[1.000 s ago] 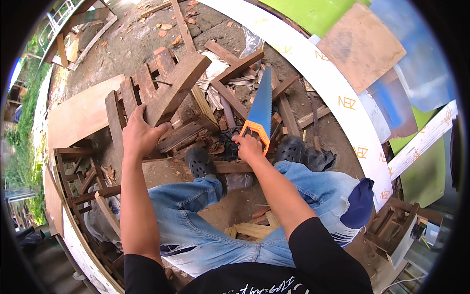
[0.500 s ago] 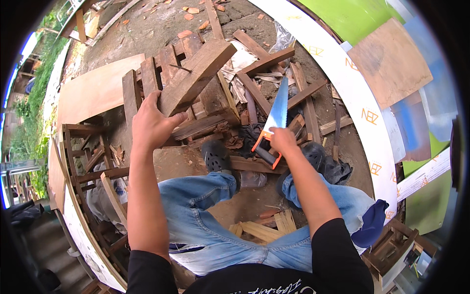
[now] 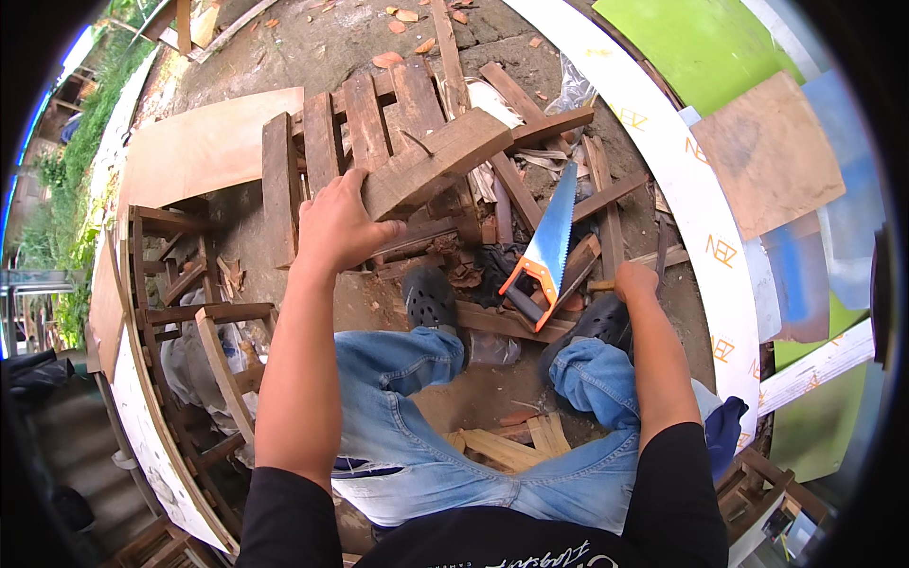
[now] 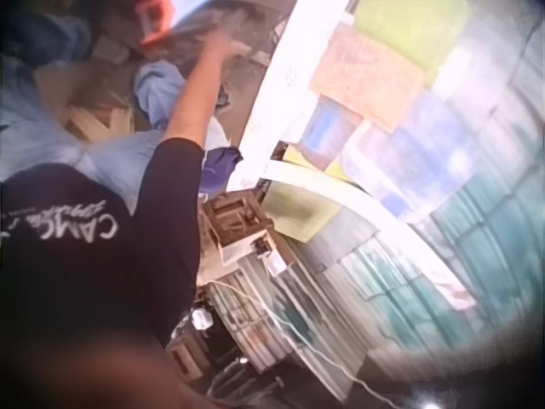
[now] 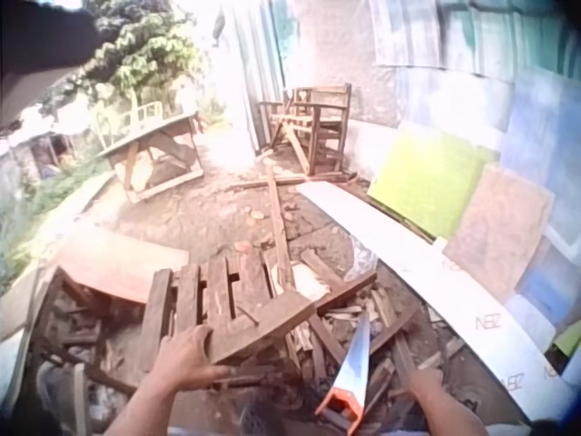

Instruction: The person assembles a wooden structure by hammering nails into wooden planks and sawing pieces to fit. They use a hammer and a hand saw to join and cut the wood, working on the ground in an outdoor area.

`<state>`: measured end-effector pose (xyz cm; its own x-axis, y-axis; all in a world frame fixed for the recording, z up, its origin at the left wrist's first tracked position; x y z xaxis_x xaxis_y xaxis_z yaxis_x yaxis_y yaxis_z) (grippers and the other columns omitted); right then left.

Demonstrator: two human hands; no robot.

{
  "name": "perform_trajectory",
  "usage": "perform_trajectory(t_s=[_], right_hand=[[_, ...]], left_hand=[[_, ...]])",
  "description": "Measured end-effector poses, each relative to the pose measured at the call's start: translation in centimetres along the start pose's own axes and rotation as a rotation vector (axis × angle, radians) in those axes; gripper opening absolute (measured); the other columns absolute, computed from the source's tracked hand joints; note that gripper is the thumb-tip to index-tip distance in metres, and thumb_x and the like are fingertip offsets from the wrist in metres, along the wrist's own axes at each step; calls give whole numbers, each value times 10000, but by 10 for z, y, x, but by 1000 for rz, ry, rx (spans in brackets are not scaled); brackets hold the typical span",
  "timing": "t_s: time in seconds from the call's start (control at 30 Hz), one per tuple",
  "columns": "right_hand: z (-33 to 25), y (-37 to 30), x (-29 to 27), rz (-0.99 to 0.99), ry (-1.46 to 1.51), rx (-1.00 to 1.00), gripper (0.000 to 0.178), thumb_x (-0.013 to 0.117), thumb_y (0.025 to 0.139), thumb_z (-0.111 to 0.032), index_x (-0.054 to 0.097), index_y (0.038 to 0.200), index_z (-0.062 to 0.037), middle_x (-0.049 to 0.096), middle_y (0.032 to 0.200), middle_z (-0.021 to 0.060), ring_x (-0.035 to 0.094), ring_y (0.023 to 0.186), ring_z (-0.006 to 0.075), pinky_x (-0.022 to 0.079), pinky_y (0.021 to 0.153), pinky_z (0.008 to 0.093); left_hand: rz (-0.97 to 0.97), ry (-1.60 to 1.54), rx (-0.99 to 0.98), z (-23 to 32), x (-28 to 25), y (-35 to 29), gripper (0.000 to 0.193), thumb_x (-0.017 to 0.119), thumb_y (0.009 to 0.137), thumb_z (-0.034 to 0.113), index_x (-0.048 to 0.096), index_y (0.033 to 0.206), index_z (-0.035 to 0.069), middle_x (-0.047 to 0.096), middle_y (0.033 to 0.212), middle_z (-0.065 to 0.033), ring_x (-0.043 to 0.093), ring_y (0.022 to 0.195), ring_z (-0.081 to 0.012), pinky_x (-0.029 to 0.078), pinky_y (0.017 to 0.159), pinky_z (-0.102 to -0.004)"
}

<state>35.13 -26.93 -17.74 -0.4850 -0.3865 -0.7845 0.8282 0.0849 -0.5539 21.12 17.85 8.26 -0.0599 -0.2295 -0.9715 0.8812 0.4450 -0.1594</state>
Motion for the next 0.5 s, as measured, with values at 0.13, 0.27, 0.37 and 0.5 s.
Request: perform_trajectory(t_s=[0.13, 0.27, 0.37, 0.5], right_hand=[[47, -12, -30, 53, 52, 86, 246, 558, 932, -164, 751, 1070, -102, 731, 1111, 144, 704, 1053, 306, 564, 855, 415], [82, -38, -64, 156, 158, 117, 246, 572, 917, -122, 738, 1099, -121, 716, 1144, 137, 680, 1083, 316, 547, 886, 433], [99, -55, -82, 273, 256, 164, 264, 618, 906, -132, 727, 1144, -160, 710, 1149, 109, 664, 1101, 310, 533, 906, 453], [116, -73, -96, 458, 554, 238, 314, 660, 913, -178, 687, 1225, -146, 720, 1061, 103, 686, 1025, 292, 547, 845, 430]], left_hand=[[-57, 28, -66, -13, 15, 3, 837, 832, 677, 335, 479, 1393, 84, 638, 1272, -152, 585, 1209, -331, 412, 1034, -511], [-105, 3, -113, -21, 30, 6, 831, 832, 699, 317, 454, 1408, 105, 624, 1297, -149, 565, 1243, -331, 417, 1049, -516], [-124, -49, -140, -28, 34, 8, 897, 860, 674, 359, 437, 1425, 112, 581, 1350, -151, 513, 1307, -329, 417, 1066, -512], [-148, 20, -251, -53, 38, -1, 993, 902, 623, 383, 413, 1441, 104, 513, 1425, -160, 461, 1354, -327, 427, 1077, -478]])
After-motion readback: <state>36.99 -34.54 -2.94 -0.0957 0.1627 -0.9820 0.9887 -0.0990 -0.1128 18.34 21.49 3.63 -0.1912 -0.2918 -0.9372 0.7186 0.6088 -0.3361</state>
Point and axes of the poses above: each hand's wrist, its own y-axis towards the middle knuckle, its own x-axis out of the palm, z = x × y, the point moved 9 cm from there along y, towards the middle knuckle
